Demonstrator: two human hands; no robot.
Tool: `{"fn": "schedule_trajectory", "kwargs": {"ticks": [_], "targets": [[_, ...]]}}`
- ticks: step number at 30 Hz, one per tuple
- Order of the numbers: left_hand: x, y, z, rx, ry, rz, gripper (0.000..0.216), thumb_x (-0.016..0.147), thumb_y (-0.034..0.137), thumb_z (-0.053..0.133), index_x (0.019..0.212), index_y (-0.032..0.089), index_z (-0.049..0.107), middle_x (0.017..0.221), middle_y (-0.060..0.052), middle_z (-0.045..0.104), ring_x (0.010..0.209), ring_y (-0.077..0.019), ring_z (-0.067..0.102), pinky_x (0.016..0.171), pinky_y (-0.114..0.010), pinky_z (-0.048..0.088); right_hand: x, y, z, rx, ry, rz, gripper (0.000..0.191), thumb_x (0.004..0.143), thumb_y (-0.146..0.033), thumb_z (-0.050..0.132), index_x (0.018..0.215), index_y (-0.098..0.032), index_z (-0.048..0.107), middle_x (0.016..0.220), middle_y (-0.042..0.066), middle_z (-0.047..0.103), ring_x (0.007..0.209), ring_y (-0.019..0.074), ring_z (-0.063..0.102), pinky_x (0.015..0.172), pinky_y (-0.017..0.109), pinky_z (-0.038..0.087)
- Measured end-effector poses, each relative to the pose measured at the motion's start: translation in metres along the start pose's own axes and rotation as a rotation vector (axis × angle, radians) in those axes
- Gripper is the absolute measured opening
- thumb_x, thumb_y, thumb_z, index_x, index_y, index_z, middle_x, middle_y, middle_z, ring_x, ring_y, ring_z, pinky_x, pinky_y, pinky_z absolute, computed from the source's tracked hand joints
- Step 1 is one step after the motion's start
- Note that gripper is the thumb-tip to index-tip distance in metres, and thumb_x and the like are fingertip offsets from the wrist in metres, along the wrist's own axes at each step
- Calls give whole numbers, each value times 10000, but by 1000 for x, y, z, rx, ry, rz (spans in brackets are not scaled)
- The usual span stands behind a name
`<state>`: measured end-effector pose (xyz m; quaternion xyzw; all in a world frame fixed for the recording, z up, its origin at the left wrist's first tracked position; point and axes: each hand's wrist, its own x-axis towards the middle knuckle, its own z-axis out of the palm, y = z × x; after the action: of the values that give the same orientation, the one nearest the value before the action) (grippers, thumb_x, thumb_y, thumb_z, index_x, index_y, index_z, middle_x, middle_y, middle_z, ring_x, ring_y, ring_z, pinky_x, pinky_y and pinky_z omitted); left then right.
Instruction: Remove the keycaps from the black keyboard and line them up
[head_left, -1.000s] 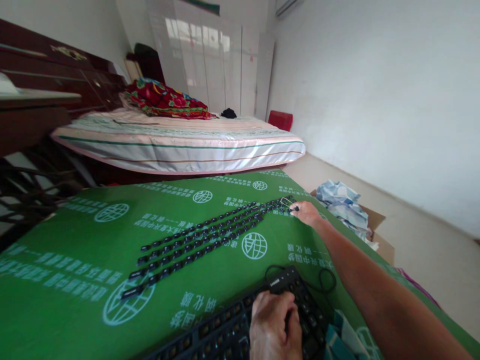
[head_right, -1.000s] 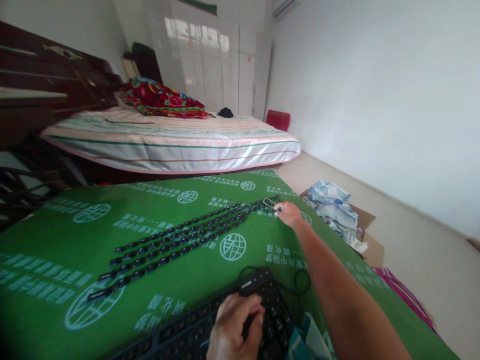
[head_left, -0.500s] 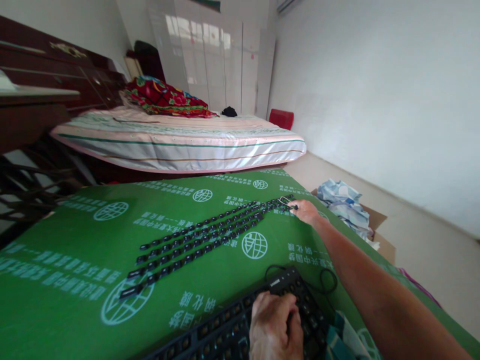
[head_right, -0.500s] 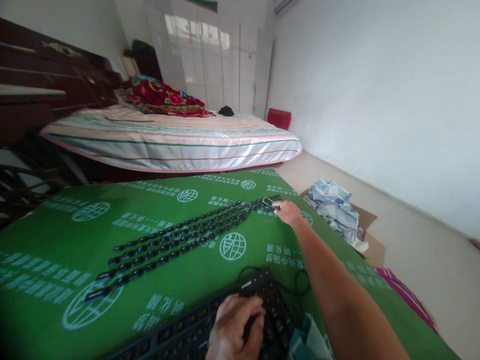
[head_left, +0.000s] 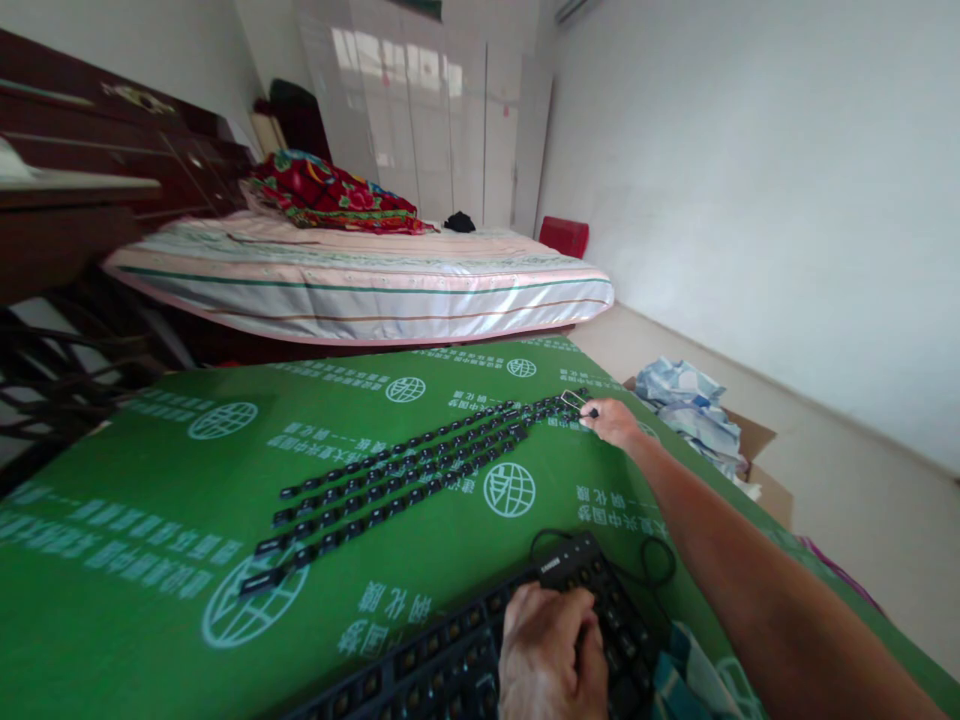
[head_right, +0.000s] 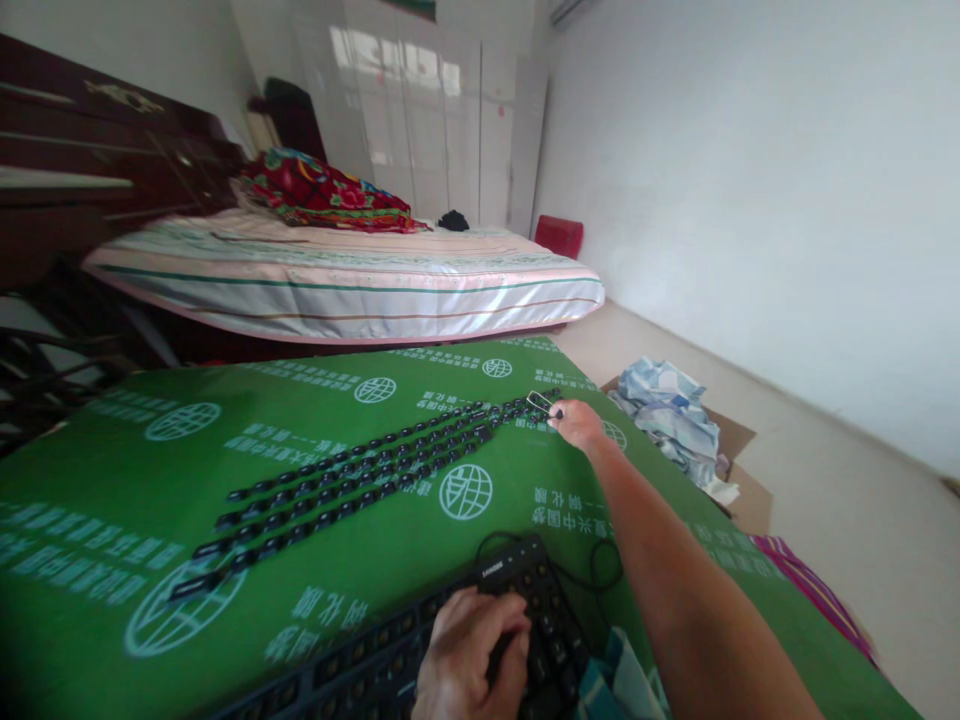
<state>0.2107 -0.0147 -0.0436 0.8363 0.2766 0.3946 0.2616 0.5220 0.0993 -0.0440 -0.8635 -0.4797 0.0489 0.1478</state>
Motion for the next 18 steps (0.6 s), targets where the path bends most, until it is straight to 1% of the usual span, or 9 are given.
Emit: {"fn": "schedule_trajectory", "kwargs": {"ticks": [9, 13, 18], "targets": [[0, 1, -2, -17, -30, -6, 212, 720, 57, 464, 793, 220, 578, 643, 5, 617, 650, -176, 563, 799, -379, 415, 1, -5, 0, -25, -5, -7, 205, 749, -315, 627, 937, -281, 700, 846, -1, 711, 741, 147, 632, 632, 218, 422], [0, 1, -3, -17, -34, -7, 226, 716, 57, 462, 814, 218, 586, 640, 5, 613, 650, -177, 562, 794, -377, 416, 1, -7, 0, -32, -5, -6, 207, 758, -316, 619, 947, -283, 696, 856, 1, 710, 749, 150, 635, 633, 222, 424], [-1, 0, 0, -13, -49, -25, 207, 723, 68, 461, 779, 219, 593, 635, -2, 606, 646, -179, 560, 782, -383, 423, -1, -11, -2, -33, 8, -4, 195, 757, -322, 622, 934, -288, 698, 865, -2, 711, 755, 147, 634, 628, 216, 420]]}}
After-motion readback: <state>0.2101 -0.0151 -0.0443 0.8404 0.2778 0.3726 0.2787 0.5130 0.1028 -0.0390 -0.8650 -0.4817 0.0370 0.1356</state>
